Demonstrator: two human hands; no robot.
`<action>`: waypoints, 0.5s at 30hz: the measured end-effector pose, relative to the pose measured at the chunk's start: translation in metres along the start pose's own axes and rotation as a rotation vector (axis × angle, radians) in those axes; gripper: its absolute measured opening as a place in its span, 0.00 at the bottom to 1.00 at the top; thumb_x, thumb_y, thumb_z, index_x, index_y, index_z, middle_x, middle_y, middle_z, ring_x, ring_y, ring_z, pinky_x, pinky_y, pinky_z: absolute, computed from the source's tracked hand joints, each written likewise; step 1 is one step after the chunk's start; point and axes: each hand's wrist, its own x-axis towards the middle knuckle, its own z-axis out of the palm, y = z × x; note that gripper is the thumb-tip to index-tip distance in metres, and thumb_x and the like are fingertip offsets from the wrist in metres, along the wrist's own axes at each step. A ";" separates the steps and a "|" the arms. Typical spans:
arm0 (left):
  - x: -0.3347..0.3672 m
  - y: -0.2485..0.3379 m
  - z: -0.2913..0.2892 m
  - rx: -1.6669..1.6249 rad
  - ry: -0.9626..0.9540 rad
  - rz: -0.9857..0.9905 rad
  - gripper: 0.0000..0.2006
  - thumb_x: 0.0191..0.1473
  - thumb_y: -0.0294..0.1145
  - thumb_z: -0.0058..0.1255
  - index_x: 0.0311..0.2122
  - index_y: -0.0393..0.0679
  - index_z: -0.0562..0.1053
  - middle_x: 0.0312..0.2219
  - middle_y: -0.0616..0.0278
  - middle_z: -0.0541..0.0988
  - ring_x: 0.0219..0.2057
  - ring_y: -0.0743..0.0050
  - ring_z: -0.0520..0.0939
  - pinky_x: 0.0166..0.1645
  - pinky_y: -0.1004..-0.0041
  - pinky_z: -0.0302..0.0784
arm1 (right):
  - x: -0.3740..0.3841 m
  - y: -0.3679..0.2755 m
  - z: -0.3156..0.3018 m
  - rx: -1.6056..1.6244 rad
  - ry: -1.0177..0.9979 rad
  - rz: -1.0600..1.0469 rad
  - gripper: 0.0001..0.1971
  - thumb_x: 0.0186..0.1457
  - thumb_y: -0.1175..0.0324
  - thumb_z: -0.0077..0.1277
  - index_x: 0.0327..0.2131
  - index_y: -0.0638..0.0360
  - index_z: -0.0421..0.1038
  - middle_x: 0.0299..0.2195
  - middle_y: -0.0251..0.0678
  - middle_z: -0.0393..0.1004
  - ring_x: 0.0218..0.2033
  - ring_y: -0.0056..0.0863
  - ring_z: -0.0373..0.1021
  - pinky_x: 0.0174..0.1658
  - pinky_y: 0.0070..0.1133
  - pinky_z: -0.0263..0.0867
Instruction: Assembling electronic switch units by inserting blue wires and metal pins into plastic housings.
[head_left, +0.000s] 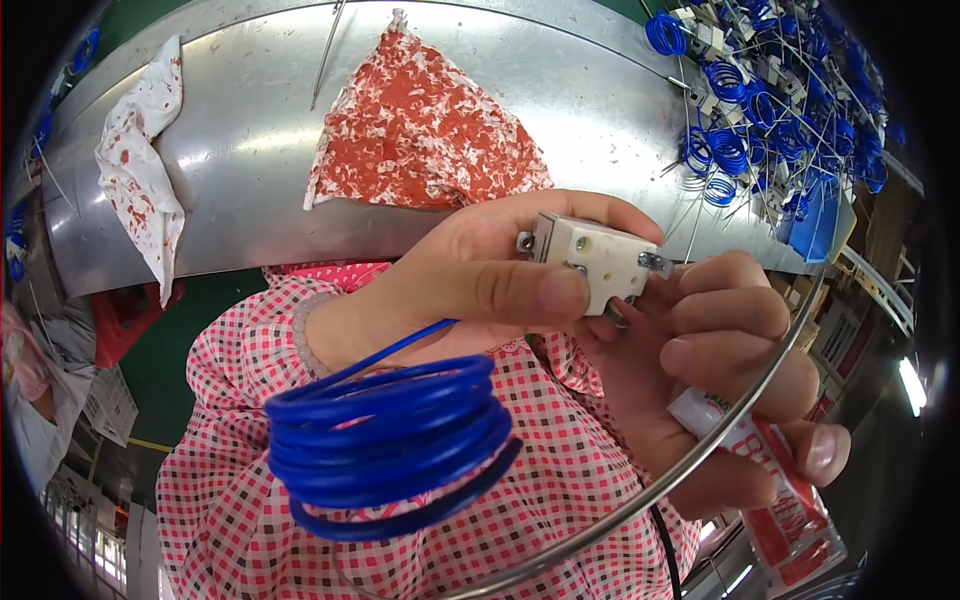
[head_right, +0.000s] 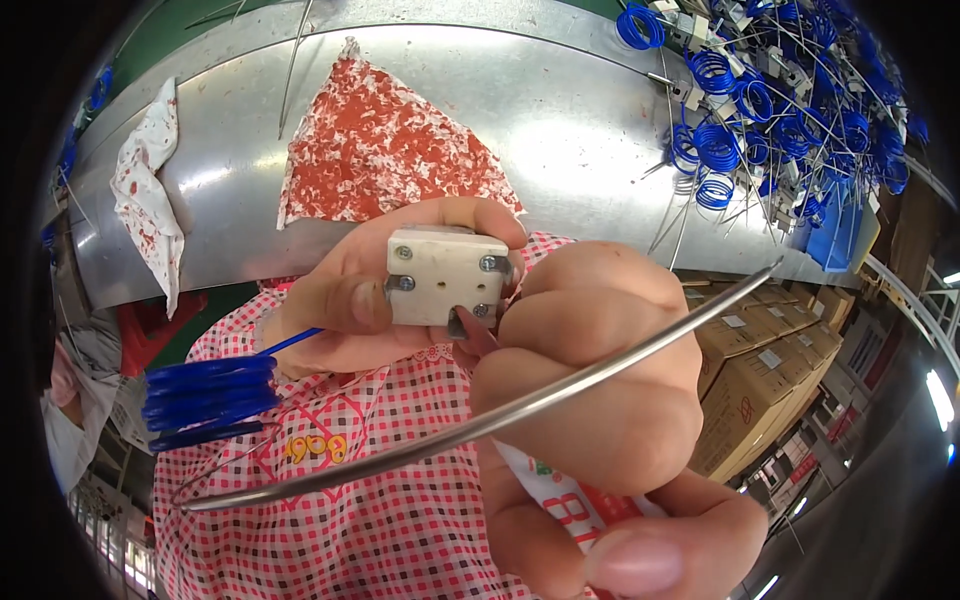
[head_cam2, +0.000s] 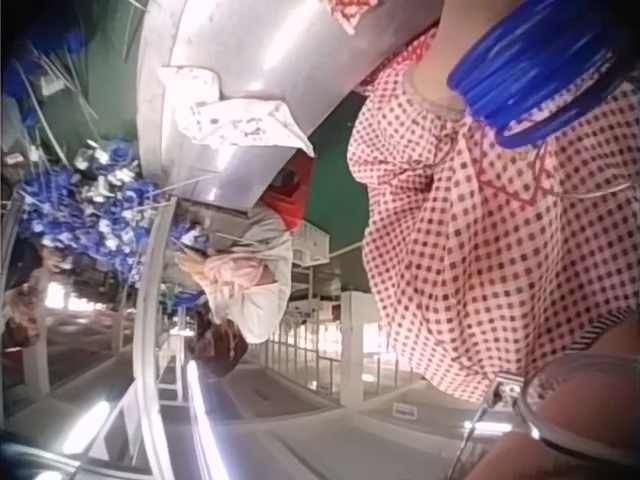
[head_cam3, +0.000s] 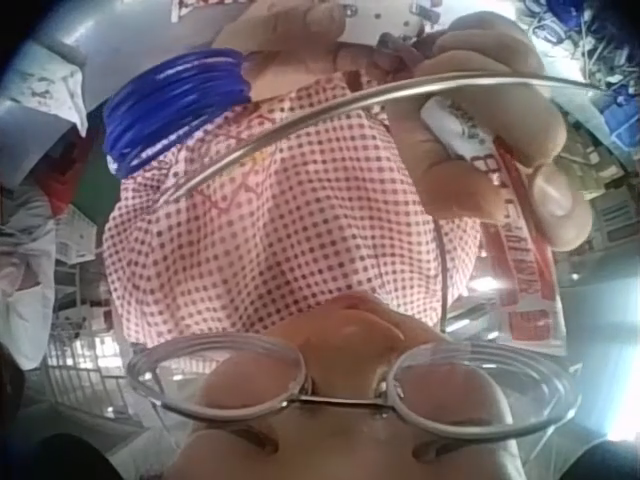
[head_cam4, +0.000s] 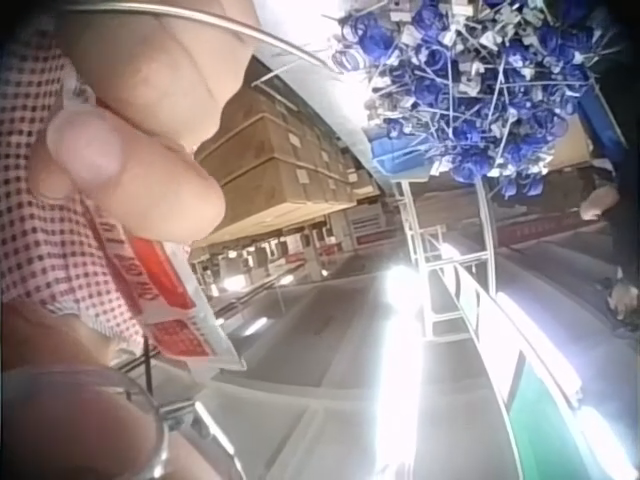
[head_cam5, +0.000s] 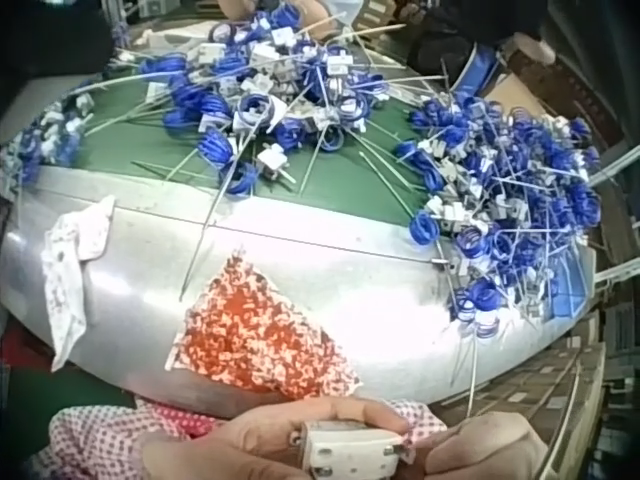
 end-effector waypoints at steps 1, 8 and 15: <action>0.002 0.001 0.002 0.001 0.006 -0.015 0.40 0.38 0.47 0.59 0.50 0.35 0.53 0.41 0.56 0.67 0.43 0.69 0.70 0.43 0.74 0.68 | 0.002 -0.002 -0.003 -0.024 -0.018 0.029 0.19 0.56 0.49 0.30 0.45 0.50 0.54 0.16 0.30 0.59 0.12 0.20 0.51 0.15 0.19 0.49; 0.003 0.000 0.001 0.002 -0.010 -0.012 0.38 0.39 0.45 0.58 0.50 0.34 0.53 0.41 0.53 0.67 0.44 0.67 0.70 0.46 0.72 0.67 | -0.003 0.008 0.006 0.048 0.134 -0.061 0.19 0.56 0.49 0.29 0.44 0.50 0.55 0.16 0.29 0.59 0.12 0.19 0.50 0.15 0.18 0.47; 0.002 0.003 0.002 0.005 0.012 -0.048 0.39 0.40 0.45 0.57 0.51 0.34 0.52 0.40 0.54 0.67 0.43 0.68 0.70 0.46 0.73 0.67 | -0.003 0.015 0.006 0.085 0.106 -0.170 0.21 0.56 0.49 0.27 0.44 0.53 0.55 0.15 0.29 0.58 0.12 0.19 0.50 0.16 0.18 0.46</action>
